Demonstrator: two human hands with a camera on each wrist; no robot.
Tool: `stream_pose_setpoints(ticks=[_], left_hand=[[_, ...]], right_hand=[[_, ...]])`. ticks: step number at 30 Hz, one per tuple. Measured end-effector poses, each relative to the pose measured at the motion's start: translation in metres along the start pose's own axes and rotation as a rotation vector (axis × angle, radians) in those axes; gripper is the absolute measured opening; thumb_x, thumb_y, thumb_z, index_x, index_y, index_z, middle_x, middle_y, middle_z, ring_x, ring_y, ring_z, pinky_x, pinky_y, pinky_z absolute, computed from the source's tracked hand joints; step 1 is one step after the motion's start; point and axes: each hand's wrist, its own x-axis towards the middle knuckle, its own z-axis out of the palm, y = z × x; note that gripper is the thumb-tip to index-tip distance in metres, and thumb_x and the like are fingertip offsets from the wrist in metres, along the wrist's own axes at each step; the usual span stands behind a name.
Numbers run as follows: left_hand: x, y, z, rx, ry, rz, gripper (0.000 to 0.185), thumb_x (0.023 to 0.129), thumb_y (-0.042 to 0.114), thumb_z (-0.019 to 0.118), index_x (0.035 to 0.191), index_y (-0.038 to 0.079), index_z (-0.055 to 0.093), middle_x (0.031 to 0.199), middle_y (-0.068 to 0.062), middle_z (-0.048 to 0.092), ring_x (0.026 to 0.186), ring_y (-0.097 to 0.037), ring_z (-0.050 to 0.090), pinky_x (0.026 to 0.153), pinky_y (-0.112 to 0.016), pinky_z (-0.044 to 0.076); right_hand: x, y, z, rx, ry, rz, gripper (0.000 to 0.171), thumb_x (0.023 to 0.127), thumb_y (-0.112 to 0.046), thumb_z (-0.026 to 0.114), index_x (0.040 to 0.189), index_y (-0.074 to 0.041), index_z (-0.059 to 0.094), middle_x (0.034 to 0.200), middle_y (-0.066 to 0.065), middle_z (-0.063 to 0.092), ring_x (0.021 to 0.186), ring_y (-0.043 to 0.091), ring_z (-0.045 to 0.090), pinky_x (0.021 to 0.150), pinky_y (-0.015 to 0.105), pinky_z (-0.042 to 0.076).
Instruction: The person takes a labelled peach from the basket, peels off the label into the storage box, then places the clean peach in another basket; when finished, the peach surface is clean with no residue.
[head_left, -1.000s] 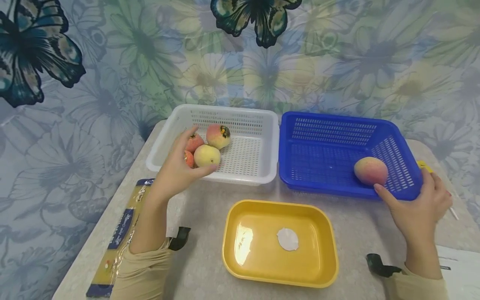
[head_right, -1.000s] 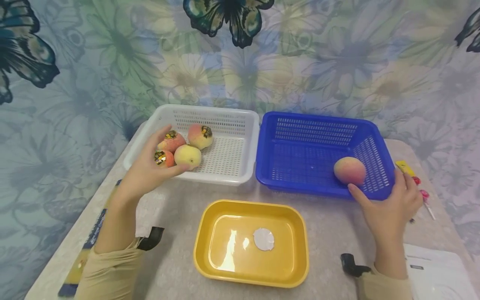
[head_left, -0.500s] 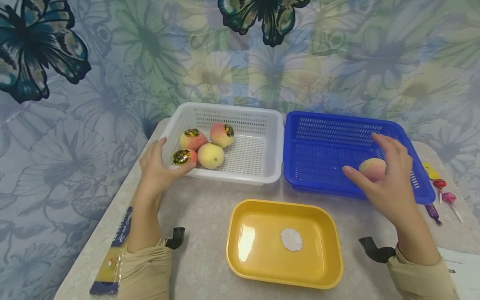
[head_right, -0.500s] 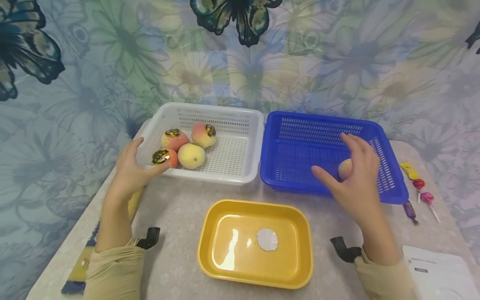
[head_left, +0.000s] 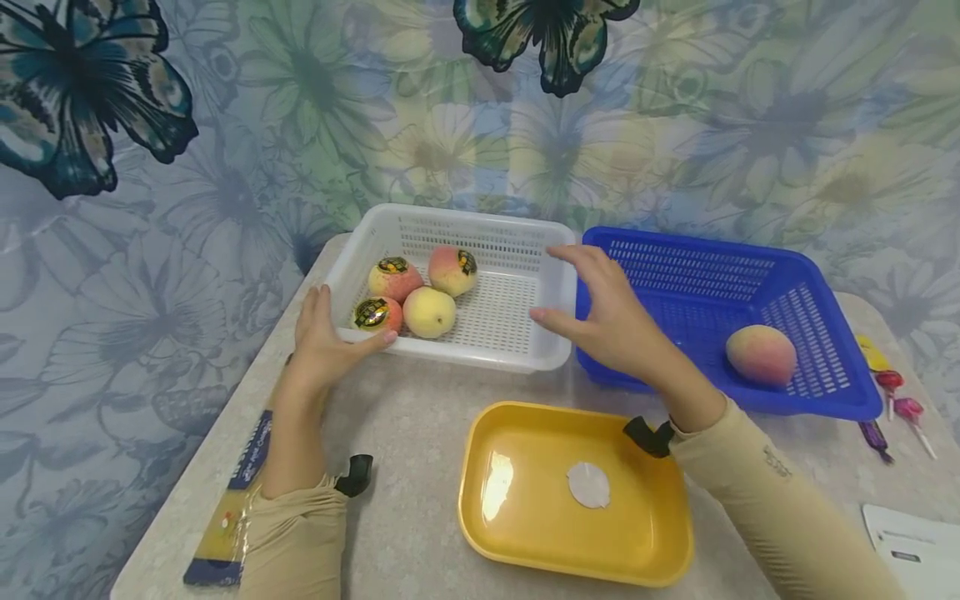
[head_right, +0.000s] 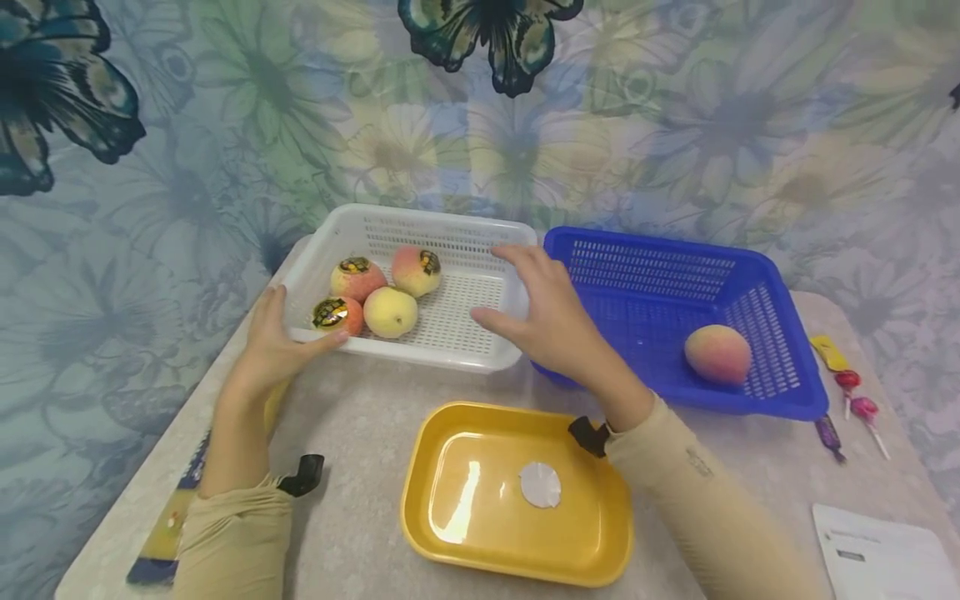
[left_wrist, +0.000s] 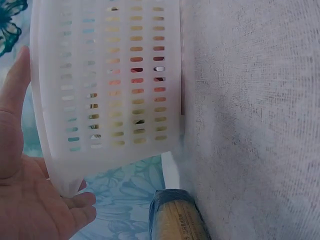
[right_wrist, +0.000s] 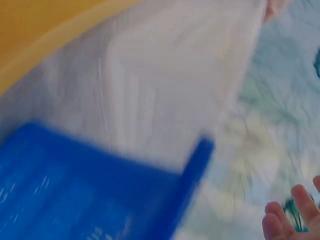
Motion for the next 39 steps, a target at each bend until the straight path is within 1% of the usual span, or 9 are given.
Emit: stream_pose_setpoints(ticks=[9,17,22,26,30,31,34,37,39], left_hand=[[0.001,-0.004,0.0,0.031,-0.002,0.02,0.128,0.076,0.05,0.081,0.159,0.005,-0.005,0.166,-0.019,-0.012,0.153,-0.043,-0.007,0.119,-0.067,0.009],[0.002,-0.006,0.001,0.03,0.015,0.033,0.128,0.076,0.051,0.082,0.159,0.006,-0.003,0.166,-0.019,-0.009,0.153,-0.044,-0.003,0.119,-0.067,0.012],[0.001,-0.005,0.001,0.031,0.019,0.029,0.127,0.076,0.051,0.082,0.159,0.006,-0.002,0.166,-0.018,-0.007,0.153,-0.043,-0.002,0.119,-0.067,0.012],[0.002,-0.005,0.001,0.015,0.024,0.024,0.126,0.075,0.049,0.083,0.159,0.005,-0.001,0.166,-0.019,-0.005,0.153,-0.043,-0.002,0.12,-0.065,0.012],[0.002,-0.005,0.001,0.01,0.027,0.024,0.126,0.075,0.048,0.083,0.159,0.004,0.0,0.166,-0.019,-0.004,0.153,-0.042,-0.001,0.121,-0.064,0.011],[0.002,-0.005,0.001,0.01,0.028,0.024,0.126,0.075,0.048,0.083,0.159,0.004,0.0,0.166,-0.019,-0.004,0.153,-0.042,-0.001,0.121,-0.064,0.012],[0.001,-0.004,0.0,0.01,0.028,0.022,0.125,0.076,0.047,0.083,0.159,0.004,0.0,0.166,-0.02,-0.004,0.153,-0.042,-0.001,0.121,-0.064,0.012],[0.001,-0.003,0.0,0.007,0.027,0.019,0.125,0.076,0.047,0.083,0.159,0.004,0.0,0.166,-0.019,-0.004,0.153,-0.042,-0.001,0.121,-0.064,0.012],[0.001,-0.003,0.0,0.007,0.028,0.019,0.125,0.076,0.047,0.083,0.159,0.005,0.001,0.166,-0.019,-0.003,0.153,-0.042,-0.001,0.121,-0.065,0.012]], right_hand=[[0.058,-0.01,0.055,-0.009,-0.269,-0.04,0.071,0.093,-0.044,0.067,0.152,-0.018,0.037,0.15,0.004,0.046,0.135,0.023,0.046,0.113,0.046,0.04],[0.092,-0.005,0.094,0.049,-0.418,0.072,0.071,0.095,-0.042,0.065,0.153,-0.017,0.034,0.146,0.012,0.049,0.129,0.028,0.052,0.105,0.047,0.047],[0.104,-0.003,0.109,0.08,-0.456,0.18,0.072,0.095,-0.044,0.064,0.153,-0.016,0.031,0.141,0.017,0.052,0.125,0.03,0.053,0.101,0.047,0.048],[0.111,-0.001,0.118,0.077,-0.47,0.2,0.067,0.096,-0.044,0.062,0.15,-0.014,0.036,0.131,0.015,0.058,0.113,0.028,0.056,0.095,0.043,0.05],[0.115,-0.001,0.124,0.07,-0.457,0.264,0.067,0.095,-0.051,0.06,0.144,-0.009,0.041,0.13,0.014,0.059,0.109,0.026,0.058,0.092,0.041,0.051],[0.115,-0.001,0.125,0.063,-0.446,0.284,0.067,0.095,-0.053,0.059,0.141,-0.007,0.044,0.127,0.012,0.06,0.107,0.024,0.058,0.09,0.04,0.052],[0.117,0.001,0.13,0.037,-0.441,0.34,0.054,0.093,-0.06,0.056,0.104,-0.007,0.059,0.09,0.004,0.062,0.076,0.015,0.054,0.066,0.03,0.048],[0.119,0.005,0.138,0.014,-0.45,0.364,0.056,0.094,-0.063,0.053,0.067,-0.014,0.044,0.058,-0.004,0.038,0.052,0.011,0.032,0.047,0.027,0.029],[0.12,0.006,0.142,0.013,-0.452,0.372,0.06,0.094,-0.064,0.052,0.061,-0.017,0.035,0.053,-0.006,0.03,0.048,0.01,0.025,0.045,0.026,0.023]])
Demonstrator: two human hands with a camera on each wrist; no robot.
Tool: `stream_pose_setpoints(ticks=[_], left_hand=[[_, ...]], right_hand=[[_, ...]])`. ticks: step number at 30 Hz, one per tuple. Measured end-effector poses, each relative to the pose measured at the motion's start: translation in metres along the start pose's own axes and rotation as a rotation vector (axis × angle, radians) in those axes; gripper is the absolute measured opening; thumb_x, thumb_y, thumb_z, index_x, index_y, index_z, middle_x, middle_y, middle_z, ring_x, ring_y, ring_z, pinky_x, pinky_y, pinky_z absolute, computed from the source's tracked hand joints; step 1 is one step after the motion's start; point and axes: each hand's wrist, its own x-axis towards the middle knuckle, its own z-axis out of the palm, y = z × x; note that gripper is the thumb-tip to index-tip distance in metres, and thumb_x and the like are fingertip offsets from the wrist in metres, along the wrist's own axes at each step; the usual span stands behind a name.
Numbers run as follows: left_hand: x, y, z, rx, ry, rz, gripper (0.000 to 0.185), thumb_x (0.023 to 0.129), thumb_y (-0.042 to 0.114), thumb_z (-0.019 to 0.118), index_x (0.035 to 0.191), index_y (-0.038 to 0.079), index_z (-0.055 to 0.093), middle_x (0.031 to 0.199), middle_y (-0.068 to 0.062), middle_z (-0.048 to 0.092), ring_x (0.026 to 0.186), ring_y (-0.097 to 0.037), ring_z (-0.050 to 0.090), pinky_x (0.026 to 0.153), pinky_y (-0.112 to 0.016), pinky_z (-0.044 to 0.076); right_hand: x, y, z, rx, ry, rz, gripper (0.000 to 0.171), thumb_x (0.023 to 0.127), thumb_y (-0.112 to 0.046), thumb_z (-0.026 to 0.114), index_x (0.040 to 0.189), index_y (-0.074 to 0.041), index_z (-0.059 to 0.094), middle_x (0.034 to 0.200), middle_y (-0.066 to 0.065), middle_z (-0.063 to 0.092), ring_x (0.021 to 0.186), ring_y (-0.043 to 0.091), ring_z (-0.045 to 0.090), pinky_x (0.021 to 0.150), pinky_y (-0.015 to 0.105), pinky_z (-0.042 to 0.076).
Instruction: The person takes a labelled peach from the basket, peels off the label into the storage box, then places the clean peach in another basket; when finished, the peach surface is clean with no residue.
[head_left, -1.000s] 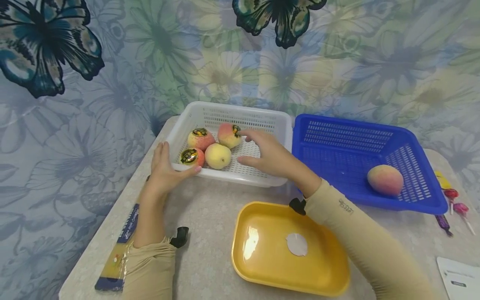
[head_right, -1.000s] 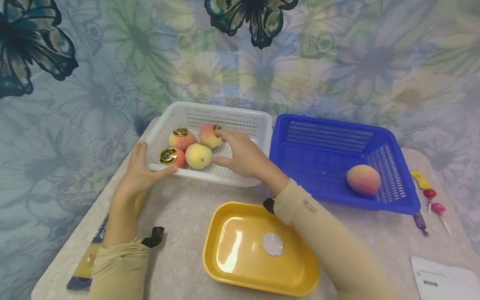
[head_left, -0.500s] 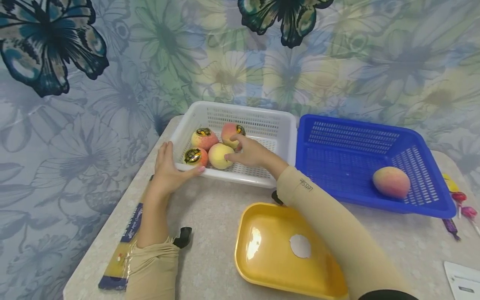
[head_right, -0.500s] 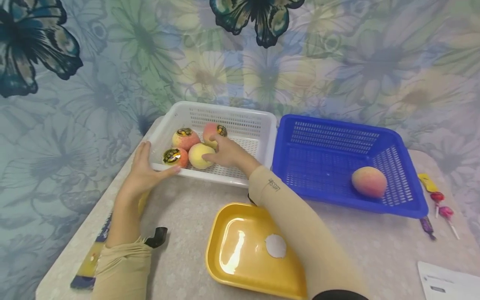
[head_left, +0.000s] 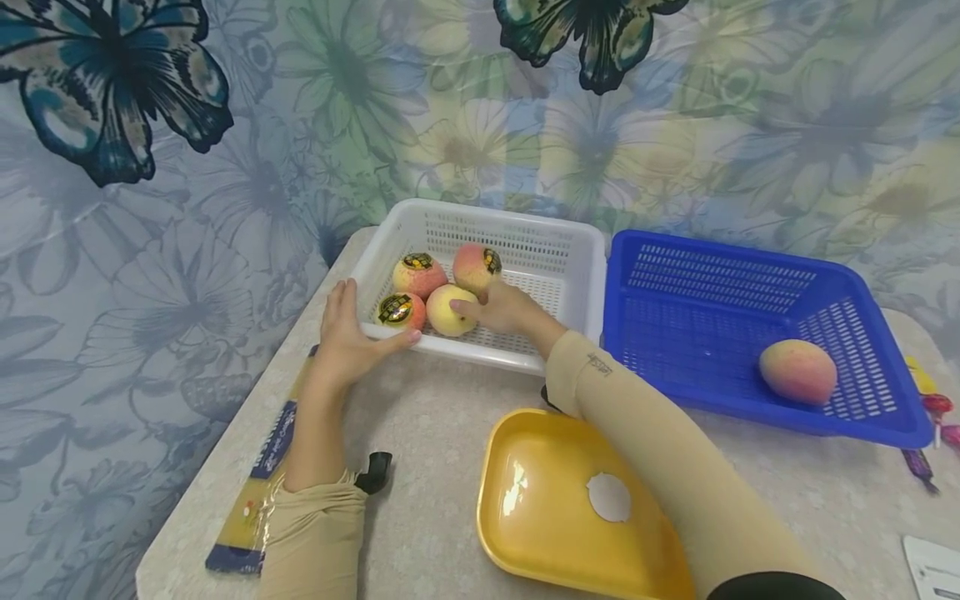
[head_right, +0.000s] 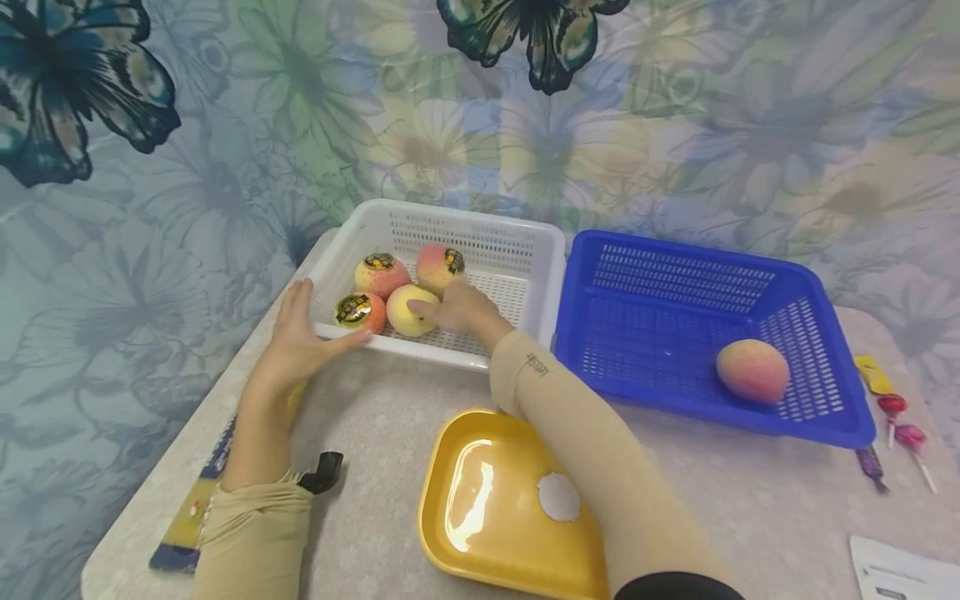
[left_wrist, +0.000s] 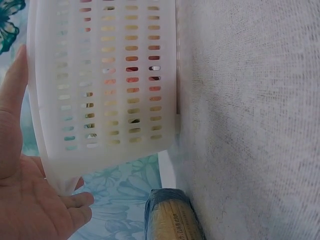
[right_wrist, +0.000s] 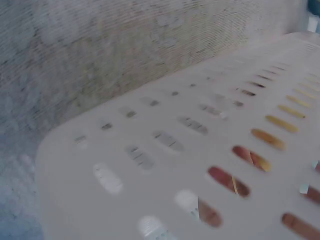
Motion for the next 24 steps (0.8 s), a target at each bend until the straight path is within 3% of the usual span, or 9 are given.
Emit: stream_pose_setpoints(ticks=[2,5,8,14,18,21,24], left_hand=[[0.0002,0.0,0.0002,-0.002,0.003,0.007,0.125,0.075,0.047,0.083,0.159,0.005,0.001,0.166,-0.019,-0.003,0.153,-0.042,0.0,0.12,-0.065,0.013],[0.0002,-0.0002,0.0004,-0.006,0.005,0.012,0.125,0.075,0.047,0.084,0.159,0.005,0.001,0.166,-0.019,-0.002,0.153,-0.042,0.0,0.12,-0.065,0.013],[-0.0001,-0.0005,0.0004,-0.01,0.005,0.011,0.125,0.075,0.048,0.084,0.159,0.006,0.001,0.166,-0.019,-0.003,0.153,-0.042,0.0,0.12,-0.065,0.014],[-0.001,-0.0002,0.0004,-0.004,0.0,-0.001,0.126,0.075,0.049,0.083,0.16,0.007,0.0,0.167,-0.018,-0.004,0.153,-0.042,0.0,0.12,-0.066,0.014],[-0.0016,0.0,0.0003,-0.01,-0.001,-0.006,0.126,0.075,0.049,0.083,0.16,0.007,0.0,0.167,-0.017,-0.004,0.153,-0.042,0.0,0.12,-0.066,0.014],[-0.002,0.0007,0.0002,-0.009,0.0,-0.003,0.125,0.075,0.048,0.083,0.16,0.007,0.001,0.167,-0.017,-0.004,0.153,-0.042,0.0,0.12,-0.065,0.014],[-0.0024,0.0013,-0.0001,-0.009,0.004,0.001,0.125,0.075,0.047,0.084,0.16,0.006,0.001,0.166,-0.018,-0.004,0.153,-0.042,0.0,0.12,-0.065,0.014]], right_hand=[[0.0006,0.0007,0.0005,0.017,-0.007,-0.001,0.057,0.094,-0.063,0.053,0.065,-0.015,0.043,0.058,-0.003,0.039,0.052,0.012,0.032,0.048,0.027,0.029],[-0.0005,0.0022,0.001,0.045,-0.015,-0.002,0.055,0.093,-0.063,0.055,0.093,-0.009,0.057,0.084,0.003,0.053,0.071,0.016,0.046,0.059,0.03,0.038],[-0.0022,0.004,0.0016,0.067,-0.039,-0.001,0.06,0.091,-0.063,0.057,0.11,-0.006,0.053,0.099,0.007,0.05,0.086,0.02,0.045,0.068,0.033,0.039],[-0.0028,0.0088,0.0032,0.133,-0.045,-0.066,0.044,0.089,-0.054,0.067,0.084,-0.015,0.048,0.075,-0.002,0.04,0.069,0.015,0.038,0.057,0.028,0.034],[-0.0021,0.0089,0.0037,0.197,-0.036,-0.097,0.042,0.085,-0.043,0.076,0.095,-0.009,0.053,0.073,-0.003,0.048,0.066,0.011,0.043,0.059,0.026,0.039],[-0.0024,0.0083,0.0038,0.207,-0.024,-0.112,0.062,0.081,-0.037,0.081,0.127,-0.008,0.051,0.103,0.001,0.062,0.093,0.014,0.057,0.082,0.03,0.051],[-0.002,0.0072,0.0043,0.177,-0.035,-0.168,0.08,0.08,-0.032,0.083,0.146,-0.009,0.044,0.135,0.006,0.058,0.124,0.022,0.054,0.107,0.039,0.046]])
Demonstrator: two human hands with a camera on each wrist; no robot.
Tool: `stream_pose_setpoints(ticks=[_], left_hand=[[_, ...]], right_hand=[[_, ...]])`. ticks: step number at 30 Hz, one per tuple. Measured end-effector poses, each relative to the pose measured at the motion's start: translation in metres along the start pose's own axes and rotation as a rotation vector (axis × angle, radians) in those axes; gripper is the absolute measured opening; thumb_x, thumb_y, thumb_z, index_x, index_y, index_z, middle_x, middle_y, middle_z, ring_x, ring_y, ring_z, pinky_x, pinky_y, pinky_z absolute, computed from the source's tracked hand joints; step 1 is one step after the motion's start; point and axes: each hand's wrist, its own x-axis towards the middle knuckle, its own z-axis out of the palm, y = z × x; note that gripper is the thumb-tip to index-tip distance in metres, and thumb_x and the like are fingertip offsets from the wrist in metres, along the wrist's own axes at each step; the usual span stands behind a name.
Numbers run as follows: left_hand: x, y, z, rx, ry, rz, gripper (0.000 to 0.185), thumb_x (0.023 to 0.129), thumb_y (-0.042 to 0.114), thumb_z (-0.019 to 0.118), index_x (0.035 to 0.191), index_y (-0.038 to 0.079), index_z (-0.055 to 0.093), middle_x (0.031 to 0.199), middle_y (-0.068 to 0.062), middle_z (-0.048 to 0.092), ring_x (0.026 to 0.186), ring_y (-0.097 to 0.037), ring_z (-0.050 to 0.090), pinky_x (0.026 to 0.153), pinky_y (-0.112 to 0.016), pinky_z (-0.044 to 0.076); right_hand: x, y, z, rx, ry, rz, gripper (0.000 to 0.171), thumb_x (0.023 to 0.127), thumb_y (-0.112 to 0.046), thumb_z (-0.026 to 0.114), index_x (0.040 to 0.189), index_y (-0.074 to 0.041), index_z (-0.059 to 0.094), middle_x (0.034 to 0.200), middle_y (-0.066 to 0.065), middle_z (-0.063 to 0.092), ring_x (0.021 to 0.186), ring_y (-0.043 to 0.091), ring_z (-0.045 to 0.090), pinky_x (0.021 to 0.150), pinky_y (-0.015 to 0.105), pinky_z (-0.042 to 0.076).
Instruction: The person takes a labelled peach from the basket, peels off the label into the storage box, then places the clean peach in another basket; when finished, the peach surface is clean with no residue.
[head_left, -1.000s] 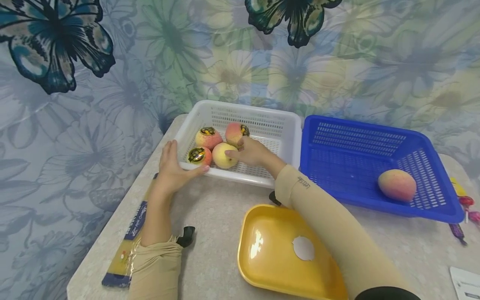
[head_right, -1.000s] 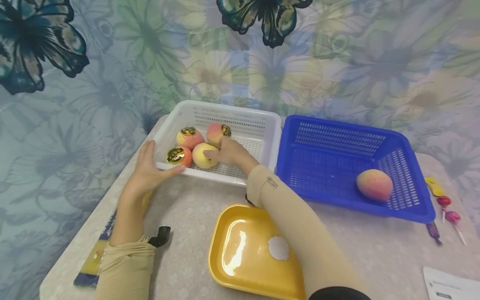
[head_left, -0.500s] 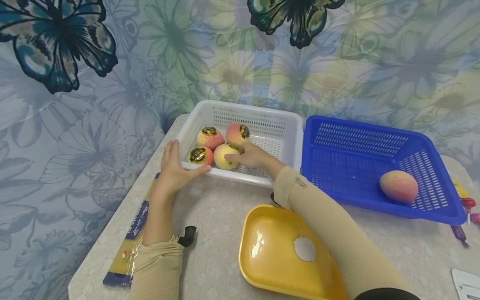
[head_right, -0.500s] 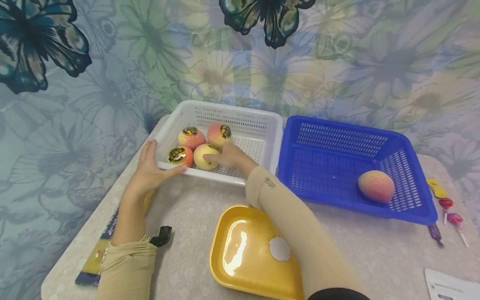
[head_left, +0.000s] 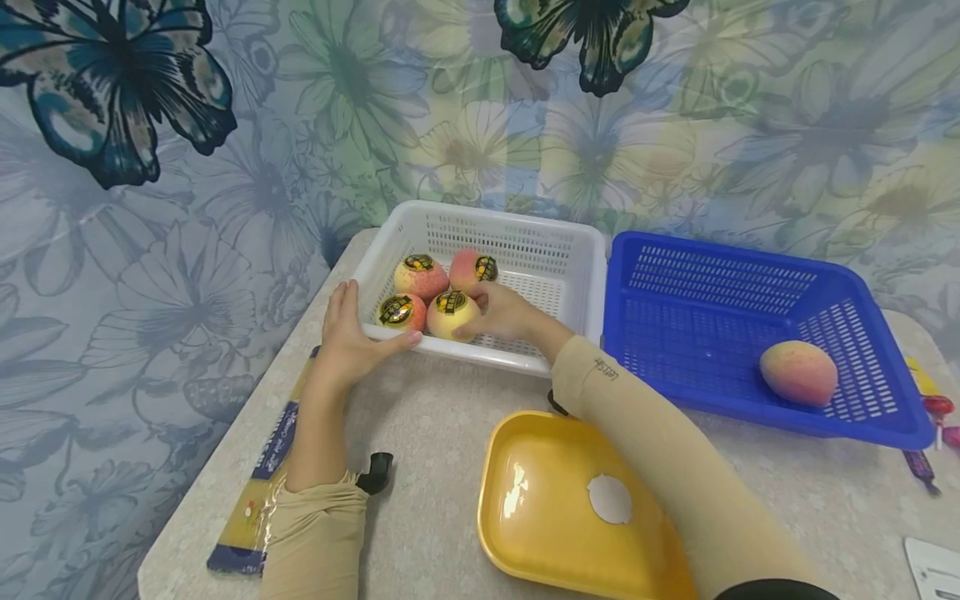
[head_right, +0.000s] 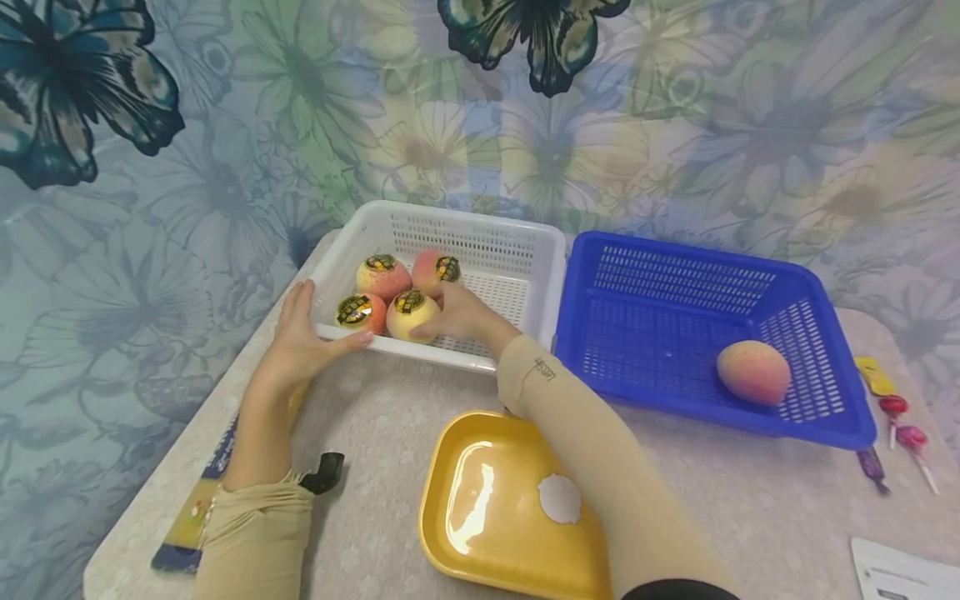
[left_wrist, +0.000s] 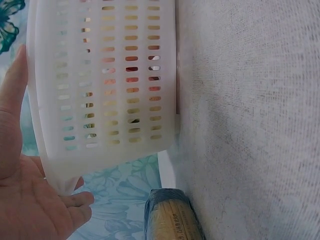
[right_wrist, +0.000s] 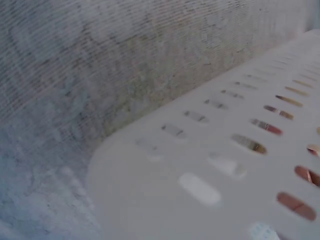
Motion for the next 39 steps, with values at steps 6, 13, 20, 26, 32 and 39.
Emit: stream_pose_setpoints(ticks=[6,13,20,26,32,39], left_hand=[[0.0,0.0,0.0,0.001,-0.001,0.005,0.124,0.076,0.046,0.084,0.16,0.006,0.001,0.166,-0.018,-0.003,0.153,-0.042,0.001,0.12,-0.065,0.014],[0.001,0.0,0.0,0.002,-0.005,0.01,0.125,0.075,0.047,0.084,0.16,0.007,0.001,0.166,-0.018,-0.003,0.152,-0.043,0.002,0.12,-0.066,0.015],[0.001,-0.001,0.0,-0.002,-0.005,0.009,0.124,0.075,0.046,0.084,0.16,0.007,0.001,0.166,-0.018,-0.003,0.153,-0.043,0.001,0.12,-0.065,0.014],[0.001,-0.001,0.0,0.004,0.0,0.006,0.125,0.075,0.046,0.084,0.16,0.006,0.001,0.166,-0.019,-0.003,0.153,-0.043,0.001,0.12,-0.065,0.014],[0.001,-0.001,0.001,0.005,-0.006,0.005,0.125,0.076,0.046,0.084,0.16,0.006,0.0,0.167,-0.018,-0.004,0.153,-0.043,0.0,0.12,-0.065,0.014],[0.0,-0.001,0.001,0.0,-0.007,0.0,0.126,0.075,0.046,0.084,0.159,0.006,-0.001,0.166,-0.018,-0.005,0.153,-0.043,0.0,0.121,-0.064,0.013]], right_hand=[[0.0,0.0,0.002,-0.066,-0.035,-0.072,0.082,0.081,-0.028,0.082,0.151,-0.016,0.041,0.149,0.005,0.05,0.139,0.024,0.045,0.117,0.043,0.036],[-0.001,0.0,0.001,-0.107,-0.052,-0.097,0.07,0.084,-0.02,0.079,0.143,-0.014,0.043,0.144,0.007,0.053,0.134,0.023,0.049,0.115,0.04,0.039],[-0.008,0.0,-0.008,-0.077,-0.011,-0.148,0.078,0.077,-0.02,0.085,0.141,-0.016,0.042,0.139,0.005,0.053,0.127,0.022,0.052,0.107,0.039,0.045],[-0.018,0.001,-0.022,0.018,0.019,-0.22,0.086,0.075,-0.019,0.087,0.146,-0.014,0.038,0.144,0.007,0.046,0.129,0.022,0.049,0.109,0.04,0.044],[-0.031,-0.001,-0.034,0.011,0.074,-0.186,0.091,0.077,-0.029,0.085,0.152,-0.017,0.034,0.146,0.01,0.04,0.128,0.024,0.047,0.103,0.042,0.049],[-0.045,-0.004,-0.044,0.114,0.161,-0.184,0.092,0.074,-0.028,0.087,0.146,-0.016,0.03,0.139,0.006,0.049,0.121,0.021,0.055,0.098,0.038,0.052]])
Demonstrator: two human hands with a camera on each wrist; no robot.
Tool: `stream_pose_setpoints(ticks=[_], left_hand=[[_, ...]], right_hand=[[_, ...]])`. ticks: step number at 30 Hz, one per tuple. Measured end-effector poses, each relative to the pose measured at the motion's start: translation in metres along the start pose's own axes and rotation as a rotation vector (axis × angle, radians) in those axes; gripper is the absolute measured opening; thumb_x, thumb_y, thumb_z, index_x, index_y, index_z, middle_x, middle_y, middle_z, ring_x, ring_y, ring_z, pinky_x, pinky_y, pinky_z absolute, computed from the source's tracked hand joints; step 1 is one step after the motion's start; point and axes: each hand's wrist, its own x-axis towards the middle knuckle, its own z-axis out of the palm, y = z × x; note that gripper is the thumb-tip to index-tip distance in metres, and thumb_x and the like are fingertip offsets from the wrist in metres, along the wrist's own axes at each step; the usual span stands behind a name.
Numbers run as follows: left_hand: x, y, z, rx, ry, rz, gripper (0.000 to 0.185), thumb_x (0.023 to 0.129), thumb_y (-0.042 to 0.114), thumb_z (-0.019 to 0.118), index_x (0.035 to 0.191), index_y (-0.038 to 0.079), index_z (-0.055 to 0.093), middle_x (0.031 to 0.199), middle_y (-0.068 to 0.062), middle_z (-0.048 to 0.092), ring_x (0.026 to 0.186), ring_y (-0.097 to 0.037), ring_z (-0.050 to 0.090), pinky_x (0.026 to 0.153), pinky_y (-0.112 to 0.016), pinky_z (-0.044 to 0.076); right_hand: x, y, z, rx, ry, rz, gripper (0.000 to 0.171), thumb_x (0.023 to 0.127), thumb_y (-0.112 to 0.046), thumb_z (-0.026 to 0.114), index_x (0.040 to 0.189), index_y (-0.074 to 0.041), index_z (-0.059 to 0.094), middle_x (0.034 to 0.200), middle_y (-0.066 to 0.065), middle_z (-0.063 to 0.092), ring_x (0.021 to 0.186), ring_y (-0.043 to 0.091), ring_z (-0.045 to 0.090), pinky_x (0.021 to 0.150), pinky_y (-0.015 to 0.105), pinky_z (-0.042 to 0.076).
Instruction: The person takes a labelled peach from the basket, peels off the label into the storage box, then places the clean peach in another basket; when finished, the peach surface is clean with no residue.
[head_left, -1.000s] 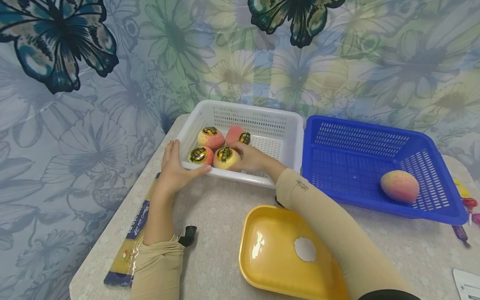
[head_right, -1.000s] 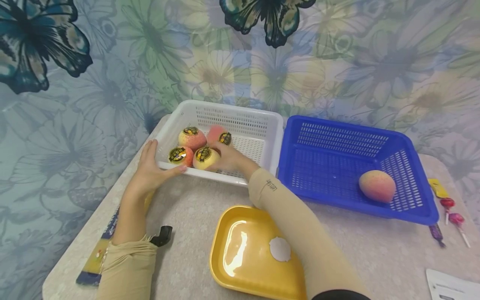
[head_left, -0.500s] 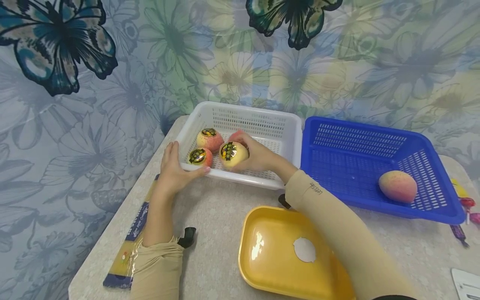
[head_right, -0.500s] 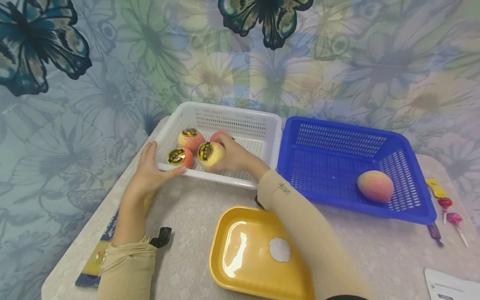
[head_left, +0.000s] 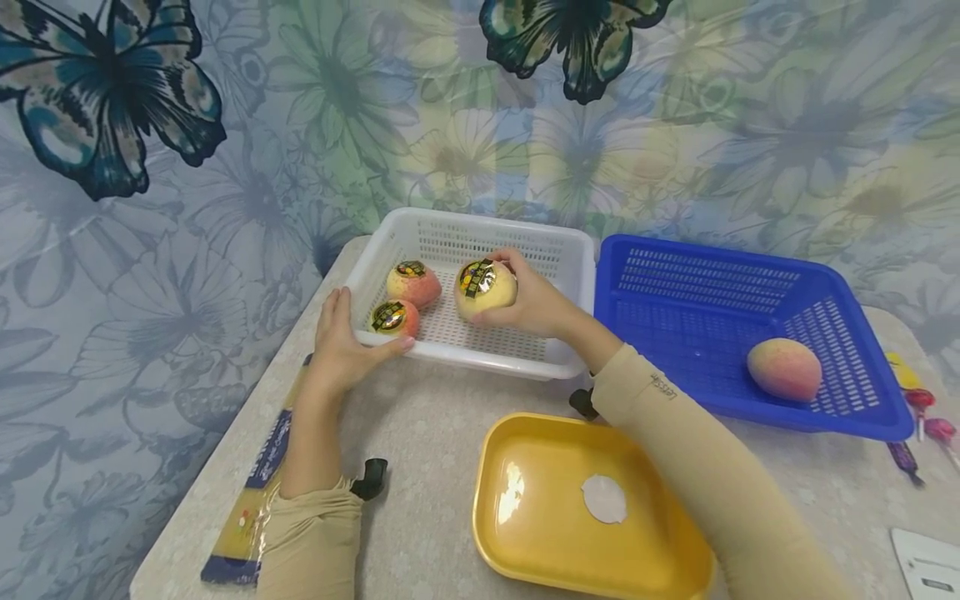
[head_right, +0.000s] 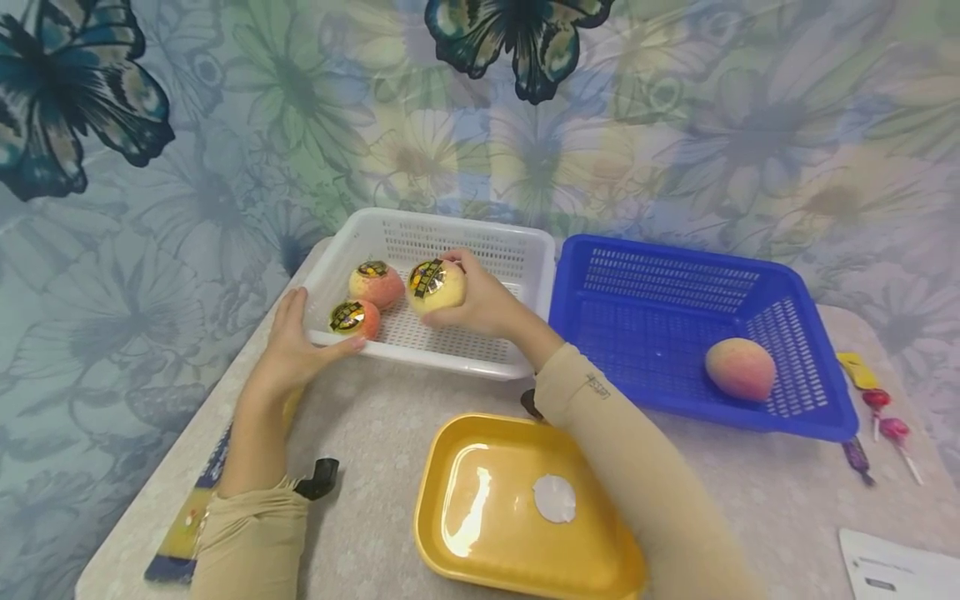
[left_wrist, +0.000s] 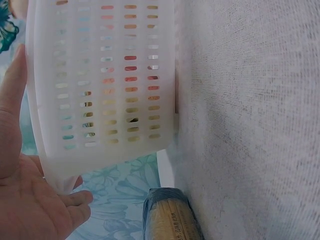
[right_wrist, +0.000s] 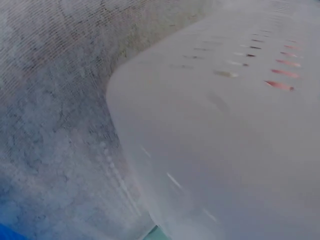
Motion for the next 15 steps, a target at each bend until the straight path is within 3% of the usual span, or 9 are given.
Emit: stream_pose_setpoints(ticks=[6,15], left_hand=[[0.0,0.001,0.001,0.011,-0.002,0.007,0.125,0.076,0.046,0.083,0.159,0.005,-0.001,0.166,-0.02,-0.005,0.153,-0.044,0.0,0.121,-0.064,0.013],[0.0,-0.001,0.002,0.034,0.003,0.022,0.125,0.077,0.047,0.082,0.159,0.006,-0.003,0.166,-0.02,-0.005,0.152,-0.044,-0.001,0.12,-0.065,0.012]], right_hand=[[-0.011,-0.004,-0.008,0.103,0.029,-0.07,0.09,0.075,-0.016,0.085,0.144,-0.015,0.028,0.14,0.005,0.047,0.121,0.021,0.056,0.101,0.038,0.05],[-0.038,-0.018,-0.022,0.098,0.04,-0.147,0.09,0.075,-0.012,0.085,0.148,-0.017,0.034,0.138,0.004,0.053,0.12,0.02,0.057,0.099,0.039,0.052]])
